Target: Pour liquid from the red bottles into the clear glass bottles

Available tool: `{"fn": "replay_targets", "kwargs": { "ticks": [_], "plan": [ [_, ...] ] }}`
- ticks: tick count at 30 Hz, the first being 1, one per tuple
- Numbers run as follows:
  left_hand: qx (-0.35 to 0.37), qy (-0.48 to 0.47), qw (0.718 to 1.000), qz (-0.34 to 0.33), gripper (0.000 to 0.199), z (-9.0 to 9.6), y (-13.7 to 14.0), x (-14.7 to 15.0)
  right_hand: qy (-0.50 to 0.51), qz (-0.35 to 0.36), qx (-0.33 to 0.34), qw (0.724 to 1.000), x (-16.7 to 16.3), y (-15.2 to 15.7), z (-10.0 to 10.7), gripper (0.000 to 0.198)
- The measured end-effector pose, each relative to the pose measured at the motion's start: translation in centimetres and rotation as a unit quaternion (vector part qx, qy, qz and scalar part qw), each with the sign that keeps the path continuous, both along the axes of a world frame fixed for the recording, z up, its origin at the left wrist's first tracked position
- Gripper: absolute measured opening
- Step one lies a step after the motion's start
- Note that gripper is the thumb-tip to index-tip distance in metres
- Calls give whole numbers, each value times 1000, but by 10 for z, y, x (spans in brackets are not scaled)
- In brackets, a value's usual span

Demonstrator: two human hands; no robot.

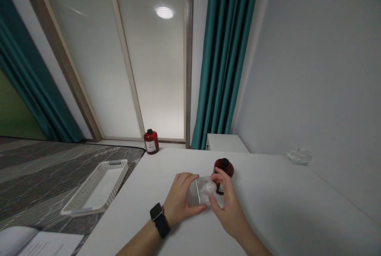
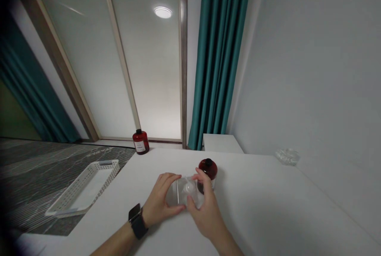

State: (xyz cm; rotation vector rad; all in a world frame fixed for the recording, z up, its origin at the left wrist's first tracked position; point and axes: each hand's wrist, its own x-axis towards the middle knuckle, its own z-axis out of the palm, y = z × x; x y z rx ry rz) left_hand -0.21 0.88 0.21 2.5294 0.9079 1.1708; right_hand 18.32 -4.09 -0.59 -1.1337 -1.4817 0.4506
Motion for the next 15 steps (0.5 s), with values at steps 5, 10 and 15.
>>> {"fn": "replay_targets", "kwargs": {
  "ticks": [5, 10, 15],
  "plan": [
    [12, -10, 1000, 20, 70, -2, -1, 1, -6, -21, 5, 1000, -2, 0, 0, 57],
    [3, -22, 999, 24, 67, 0, -1, 1, -32, -7, 4, 999, -1, -5, 3, 65],
    [33, -13, 998, 44, 67, -1, 0, 1, -38, 3, 35, 999, 1, -8, 6, 60]
  ]
}}
